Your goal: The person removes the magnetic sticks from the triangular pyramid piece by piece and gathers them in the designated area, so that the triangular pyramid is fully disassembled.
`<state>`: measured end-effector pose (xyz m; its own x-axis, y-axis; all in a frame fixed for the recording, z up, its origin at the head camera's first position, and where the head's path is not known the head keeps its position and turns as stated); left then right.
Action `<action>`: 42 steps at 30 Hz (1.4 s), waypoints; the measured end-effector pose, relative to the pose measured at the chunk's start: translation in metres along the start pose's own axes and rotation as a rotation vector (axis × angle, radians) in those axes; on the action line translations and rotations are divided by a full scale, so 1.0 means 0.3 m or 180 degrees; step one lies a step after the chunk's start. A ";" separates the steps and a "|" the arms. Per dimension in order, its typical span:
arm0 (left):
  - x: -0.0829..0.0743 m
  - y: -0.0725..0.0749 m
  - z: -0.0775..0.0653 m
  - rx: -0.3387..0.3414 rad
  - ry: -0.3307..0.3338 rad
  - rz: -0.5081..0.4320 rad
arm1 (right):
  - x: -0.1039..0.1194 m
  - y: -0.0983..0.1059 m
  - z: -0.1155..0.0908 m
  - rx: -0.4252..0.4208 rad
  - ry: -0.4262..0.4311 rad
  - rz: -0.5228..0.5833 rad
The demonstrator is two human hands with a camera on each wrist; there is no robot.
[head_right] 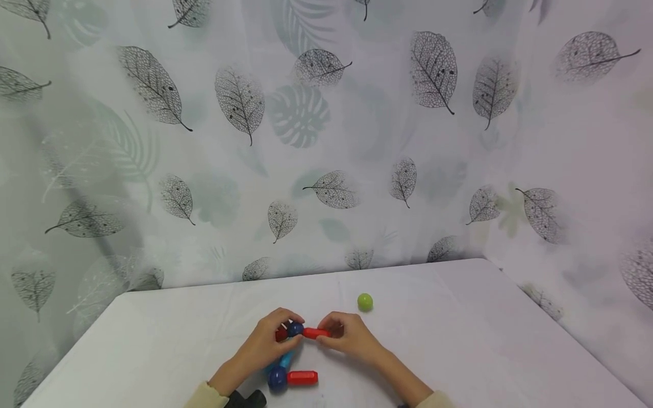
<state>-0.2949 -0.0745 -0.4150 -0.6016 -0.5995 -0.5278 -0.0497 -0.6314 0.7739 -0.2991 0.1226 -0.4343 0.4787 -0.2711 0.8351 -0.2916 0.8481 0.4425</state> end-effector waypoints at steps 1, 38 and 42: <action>-0.002 0.001 0.001 0.0025 -0.0003 0.0014 | 0.001 0.001 0.001 -0.0004 -0.0020 -0.0021; -0.009 -0.015 0.002 0.0187 0.0003 0.0204 | 0.002 0.043 -0.050 -0.0211 -0.0212 -0.0324; -0.009 -0.017 -0.007 0.0172 -0.0023 0.0166 | -0.002 0.049 -0.064 -0.0136 -0.0230 -0.0247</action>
<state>-0.2913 -0.0708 -0.4184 -0.6101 -0.6273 -0.4839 -0.0610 -0.5718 0.8181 -0.2877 0.1440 -0.4347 0.4372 -0.3673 0.8210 -0.2197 0.8415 0.4935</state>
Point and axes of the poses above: each hand's wrist, its own z-axis towards the middle knuckle, its own y-axis out of the back of the hand, x = y × z, the point moved 4 cm from there along z, towards the middle knuckle, and after that the axes turned 4 degrees about z, right-handed, at the moved point
